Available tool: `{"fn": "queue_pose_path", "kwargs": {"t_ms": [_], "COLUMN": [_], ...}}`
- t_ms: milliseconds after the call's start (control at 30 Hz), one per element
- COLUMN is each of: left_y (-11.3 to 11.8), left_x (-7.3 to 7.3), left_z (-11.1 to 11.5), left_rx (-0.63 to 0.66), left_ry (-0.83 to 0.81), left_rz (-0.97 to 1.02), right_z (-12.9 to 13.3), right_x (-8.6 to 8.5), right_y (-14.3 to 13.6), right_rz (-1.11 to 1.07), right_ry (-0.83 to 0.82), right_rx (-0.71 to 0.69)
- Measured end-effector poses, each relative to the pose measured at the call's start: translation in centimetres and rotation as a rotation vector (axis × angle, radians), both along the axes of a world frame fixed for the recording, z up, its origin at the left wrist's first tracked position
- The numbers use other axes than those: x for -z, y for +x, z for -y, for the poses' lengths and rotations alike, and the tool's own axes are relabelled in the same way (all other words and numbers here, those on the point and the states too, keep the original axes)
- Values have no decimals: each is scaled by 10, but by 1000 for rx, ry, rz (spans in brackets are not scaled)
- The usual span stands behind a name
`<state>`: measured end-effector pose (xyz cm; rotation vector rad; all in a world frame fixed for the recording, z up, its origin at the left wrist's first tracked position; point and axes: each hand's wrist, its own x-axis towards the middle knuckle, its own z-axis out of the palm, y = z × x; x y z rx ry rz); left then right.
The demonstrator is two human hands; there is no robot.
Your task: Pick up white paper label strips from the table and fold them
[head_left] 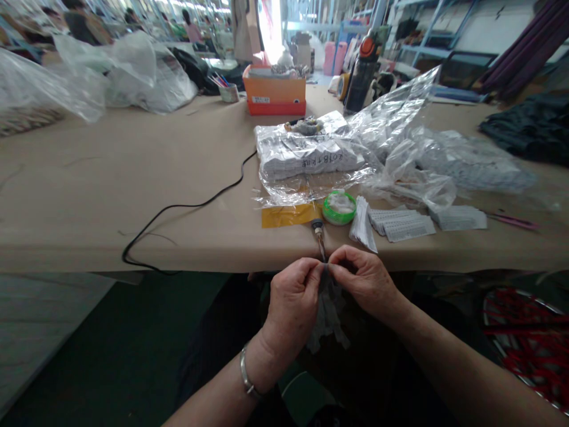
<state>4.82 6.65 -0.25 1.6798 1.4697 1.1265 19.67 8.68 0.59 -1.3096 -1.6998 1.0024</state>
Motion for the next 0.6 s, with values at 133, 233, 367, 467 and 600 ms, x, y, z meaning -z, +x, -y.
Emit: {"fn": "queue_pose_path", "kwargs": {"t_ms": [133, 233, 367, 467, 600], "left_y": [0, 1, 1, 0, -7], "left_x": [1, 3, 2, 0, 2], "left_z": [-2, -7, -8, -1, 10], "left_rx": [2, 3, 0, 6, 49], "left_ry": [8, 7, 10, 19, -3], "left_rz": [-2, -1, 3, 2, 1], "right_z": [-1, -3, -3, 4, 10], "right_x": [3, 5, 8, 4, -15], "right_y": [0, 0, 0, 3, 15], "right_rz": [9, 16, 6, 39, 216], "right_ry": [15, 30, 48, 66, 240], "right_rx": [-4, 11, 26, -31, -107]}}
